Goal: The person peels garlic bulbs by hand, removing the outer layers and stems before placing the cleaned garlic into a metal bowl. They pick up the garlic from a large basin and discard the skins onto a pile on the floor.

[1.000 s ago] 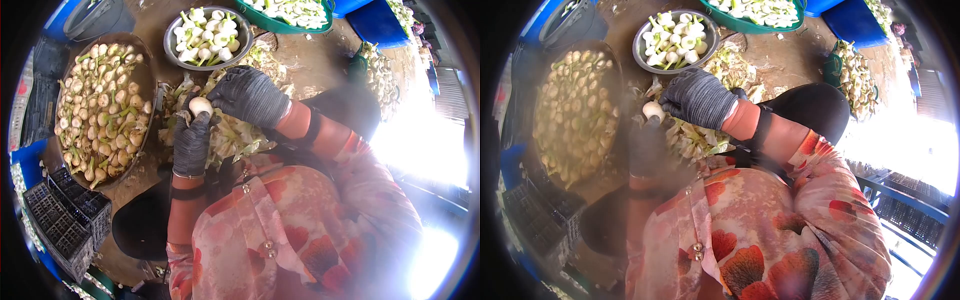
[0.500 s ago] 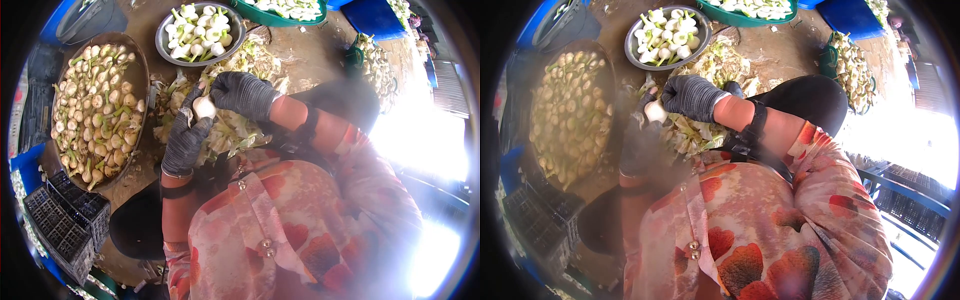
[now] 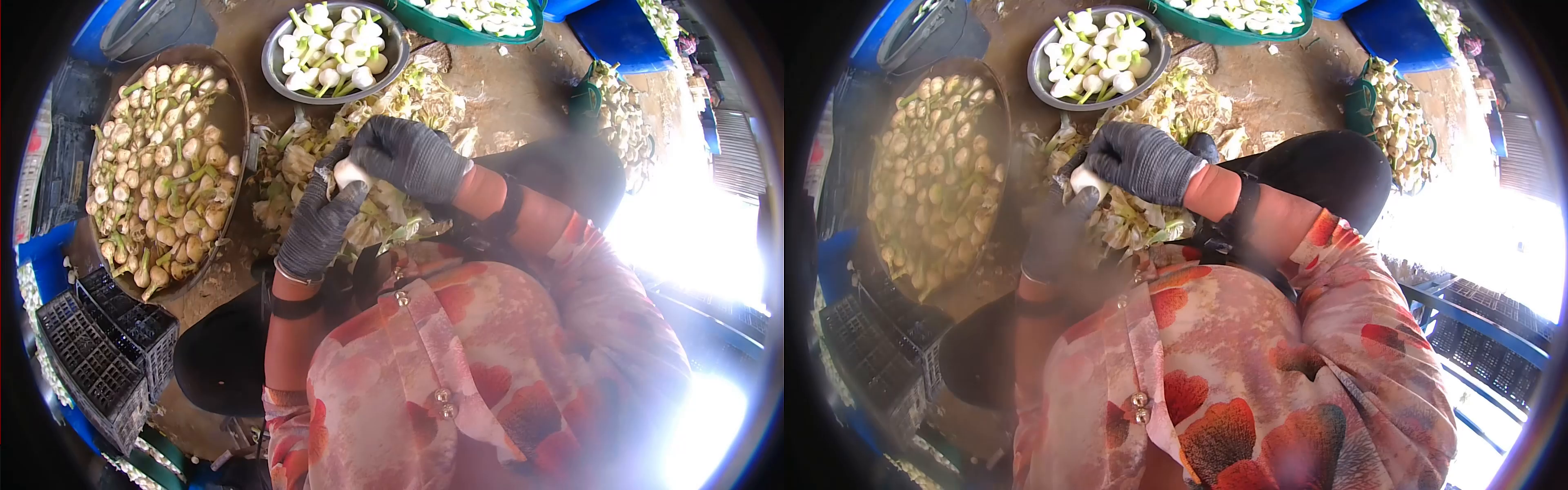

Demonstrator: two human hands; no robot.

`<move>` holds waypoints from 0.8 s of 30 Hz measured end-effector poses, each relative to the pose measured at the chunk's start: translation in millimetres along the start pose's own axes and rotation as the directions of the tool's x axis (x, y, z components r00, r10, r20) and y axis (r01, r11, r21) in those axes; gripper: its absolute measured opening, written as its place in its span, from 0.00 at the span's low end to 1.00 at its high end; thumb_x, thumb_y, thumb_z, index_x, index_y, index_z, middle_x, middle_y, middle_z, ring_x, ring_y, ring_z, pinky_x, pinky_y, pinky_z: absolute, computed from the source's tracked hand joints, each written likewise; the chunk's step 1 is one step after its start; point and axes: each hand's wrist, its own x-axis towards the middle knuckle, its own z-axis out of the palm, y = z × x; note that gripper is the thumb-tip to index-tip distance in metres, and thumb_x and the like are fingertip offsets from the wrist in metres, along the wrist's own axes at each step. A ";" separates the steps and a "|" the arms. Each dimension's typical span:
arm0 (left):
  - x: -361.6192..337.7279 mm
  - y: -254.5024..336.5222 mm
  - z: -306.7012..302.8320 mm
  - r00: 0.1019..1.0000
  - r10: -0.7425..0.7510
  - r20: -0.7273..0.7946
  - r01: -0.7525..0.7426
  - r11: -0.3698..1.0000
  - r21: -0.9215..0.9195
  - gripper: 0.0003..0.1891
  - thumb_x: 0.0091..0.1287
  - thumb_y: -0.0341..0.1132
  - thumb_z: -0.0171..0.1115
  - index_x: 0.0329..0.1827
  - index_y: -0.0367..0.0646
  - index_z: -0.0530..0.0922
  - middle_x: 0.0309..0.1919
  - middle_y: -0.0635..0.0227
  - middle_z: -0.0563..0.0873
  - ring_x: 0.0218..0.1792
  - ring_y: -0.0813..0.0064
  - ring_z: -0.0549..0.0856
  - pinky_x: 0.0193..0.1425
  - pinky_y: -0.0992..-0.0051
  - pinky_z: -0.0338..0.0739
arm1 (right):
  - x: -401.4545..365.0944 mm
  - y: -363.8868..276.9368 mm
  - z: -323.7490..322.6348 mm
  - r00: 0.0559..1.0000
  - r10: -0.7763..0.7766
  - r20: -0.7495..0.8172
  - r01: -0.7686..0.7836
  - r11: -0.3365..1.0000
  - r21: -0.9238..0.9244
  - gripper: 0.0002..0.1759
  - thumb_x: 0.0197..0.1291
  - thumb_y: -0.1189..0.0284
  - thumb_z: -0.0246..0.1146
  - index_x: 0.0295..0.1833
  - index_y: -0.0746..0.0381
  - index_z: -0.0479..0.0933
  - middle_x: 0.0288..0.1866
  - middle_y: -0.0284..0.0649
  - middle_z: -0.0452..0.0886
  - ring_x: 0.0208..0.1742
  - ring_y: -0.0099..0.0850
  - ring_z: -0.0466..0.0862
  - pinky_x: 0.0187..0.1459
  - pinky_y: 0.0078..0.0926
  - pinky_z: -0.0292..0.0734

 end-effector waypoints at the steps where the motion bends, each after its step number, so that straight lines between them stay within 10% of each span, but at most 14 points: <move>1: 1.3 -0.1 0.3 1.000 0.031 0.002 -0.031 0.990 0.135 0.34 0.65 0.23 0.57 0.76 0.36 0.61 0.65 0.63 0.73 0.64 0.73 0.72 0.71 0.73 0.65 | 0.3 -0.6 1.8 0.998 0.042 -0.047 -0.044 0.998 -0.045 0.13 0.69 0.65 0.62 0.48 0.64 0.79 0.37 0.36 0.85 0.39 0.23 0.82 0.47 0.27 0.78; 9: 11.7 -12.9 -3.7 0.930 0.361 -0.067 -0.332 0.905 0.267 0.28 0.71 0.26 0.55 0.75 0.36 0.62 0.68 0.59 0.72 0.67 0.70 0.72 0.72 0.72 0.65 | 1.2 -5.6 -11.0 0.874 0.270 0.403 -0.414 0.848 0.331 0.31 0.74 0.46 0.43 0.63 0.59 0.75 0.46 0.40 0.86 0.41 0.39 0.86 0.48 0.32 0.79; 14: 9.8 -1.5 -2.5 0.982 0.163 -0.098 -0.149 0.979 0.137 0.30 0.70 0.25 0.56 0.76 0.36 0.61 0.66 0.61 0.73 0.61 0.75 0.75 0.66 0.75 0.71 | -4.2 -9.4 9.6 0.983 -0.163 -0.079 0.131 0.941 -0.312 0.16 0.67 0.60 0.62 0.44 0.64 0.77 0.36 0.53 0.81 0.39 0.49 0.83 0.44 0.41 0.77; 17: 11.0 -4.6 1.1 0.961 0.258 -0.102 -0.235 0.952 0.197 0.30 0.70 0.26 0.57 0.76 0.37 0.61 0.63 0.63 0.75 0.57 0.78 0.76 0.60 0.79 0.74 | -0.1 -14.3 0.2 0.979 0.205 0.003 -0.195 0.934 -0.301 0.19 0.70 0.51 0.55 0.54 0.52 0.81 0.42 0.35 0.86 0.44 0.32 0.87 0.49 0.29 0.78; 19: 9.0 -0.5 5.8 0.933 0.334 -0.130 -0.293 0.920 0.261 0.30 0.70 0.27 0.58 0.76 0.38 0.61 0.60 0.63 0.77 0.54 0.78 0.78 0.56 0.79 0.76 | 8.7 8.6 -7.9 0.970 -0.050 0.239 0.151 0.894 -0.422 0.17 0.69 0.60 0.57 0.58 0.55 0.78 0.51 0.39 0.84 0.49 0.34 0.86 0.56 0.30 0.77; 21: 6.6 1.1 7.4 0.928 0.330 -0.170 -0.296 0.934 0.198 0.30 0.71 0.28 0.57 0.76 0.38 0.62 0.58 0.63 0.78 0.52 0.79 0.78 0.53 0.80 0.77 | 19.7 8.7 -14.1 0.912 0.075 0.402 0.135 0.872 -0.470 0.19 0.67 0.65 0.58 0.61 0.55 0.75 0.57 0.42 0.82 0.53 0.35 0.85 0.59 0.30 0.77; 24: 5.3 -4.9 4.2 0.954 0.220 -0.202 -0.233 0.971 -0.044 0.28 0.72 0.32 0.56 0.75 0.39 0.63 0.55 0.64 0.80 0.47 0.80 0.80 0.48 0.81 0.79 | 13.0 47.1 -12.6 0.868 -0.337 0.366 0.485 0.736 -0.472 0.25 0.60 0.71 0.62 0.65 0.58 0.74 0.53 0.46 0.82 0.53 0.43 0.83 0.56 0.35 0.78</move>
